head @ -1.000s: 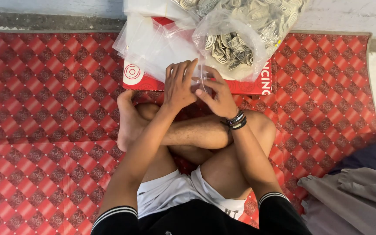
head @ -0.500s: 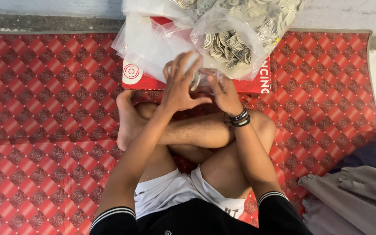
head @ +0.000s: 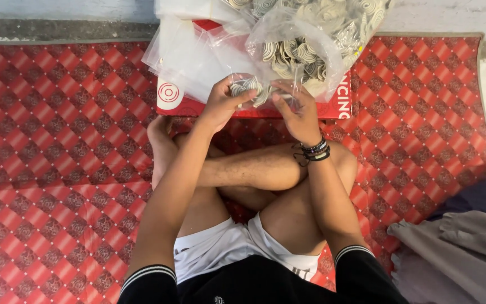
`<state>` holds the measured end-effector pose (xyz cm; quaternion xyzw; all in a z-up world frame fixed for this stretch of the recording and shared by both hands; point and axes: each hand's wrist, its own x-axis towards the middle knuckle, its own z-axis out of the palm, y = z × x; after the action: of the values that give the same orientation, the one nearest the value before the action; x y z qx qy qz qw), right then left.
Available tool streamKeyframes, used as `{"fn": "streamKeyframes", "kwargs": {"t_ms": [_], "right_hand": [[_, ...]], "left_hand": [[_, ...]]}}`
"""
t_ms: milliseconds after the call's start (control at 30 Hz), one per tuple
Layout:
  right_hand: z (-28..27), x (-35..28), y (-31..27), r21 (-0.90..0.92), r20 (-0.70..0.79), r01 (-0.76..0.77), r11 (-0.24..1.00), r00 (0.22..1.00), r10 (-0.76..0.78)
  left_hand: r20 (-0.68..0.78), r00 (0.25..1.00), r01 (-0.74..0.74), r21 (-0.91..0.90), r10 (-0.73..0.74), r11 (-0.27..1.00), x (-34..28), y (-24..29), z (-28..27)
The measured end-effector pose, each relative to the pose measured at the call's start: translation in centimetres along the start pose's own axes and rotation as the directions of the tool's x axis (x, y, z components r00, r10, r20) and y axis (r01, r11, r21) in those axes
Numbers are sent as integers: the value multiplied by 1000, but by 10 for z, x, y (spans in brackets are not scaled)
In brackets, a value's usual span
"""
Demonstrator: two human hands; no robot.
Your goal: A person sitting on the floor packs small decorative rings into a plastic bag.
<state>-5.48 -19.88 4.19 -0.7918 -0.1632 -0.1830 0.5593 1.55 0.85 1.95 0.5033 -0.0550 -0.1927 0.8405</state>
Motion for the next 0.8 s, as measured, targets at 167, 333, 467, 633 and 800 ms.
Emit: {"fn": "streamKeyframes", "kwargs": {"t_ms": [167, 333, 467, 633, 800], "right_hand": [[2, 4, -5, 75, 55, -36, 997, 998, 31], [6, 5, -12, 76, 136, -23, 997, 991, 13], [12, 9, -29, 22, 94, -77, 997, 993, 74], [14, 17, -28, -11, 40, -85, 996, 996, 85], [15, 18, -18, -77, -13, -53, 996, 999, 53]], "left_hand": [[-7, 1000, -1, -68, 0, 998, 5, -16, -6], [22, 1000, -4, -100, 6, 995, 7, -18, -12], [29, 998, 52, -170, -48, 984, 7, -16, -15], [50, 998, 56, -189, -47, 980, 5, -11, -14], [82, 996, 64, -232, -47, 971, 7, -16, -22]]}}
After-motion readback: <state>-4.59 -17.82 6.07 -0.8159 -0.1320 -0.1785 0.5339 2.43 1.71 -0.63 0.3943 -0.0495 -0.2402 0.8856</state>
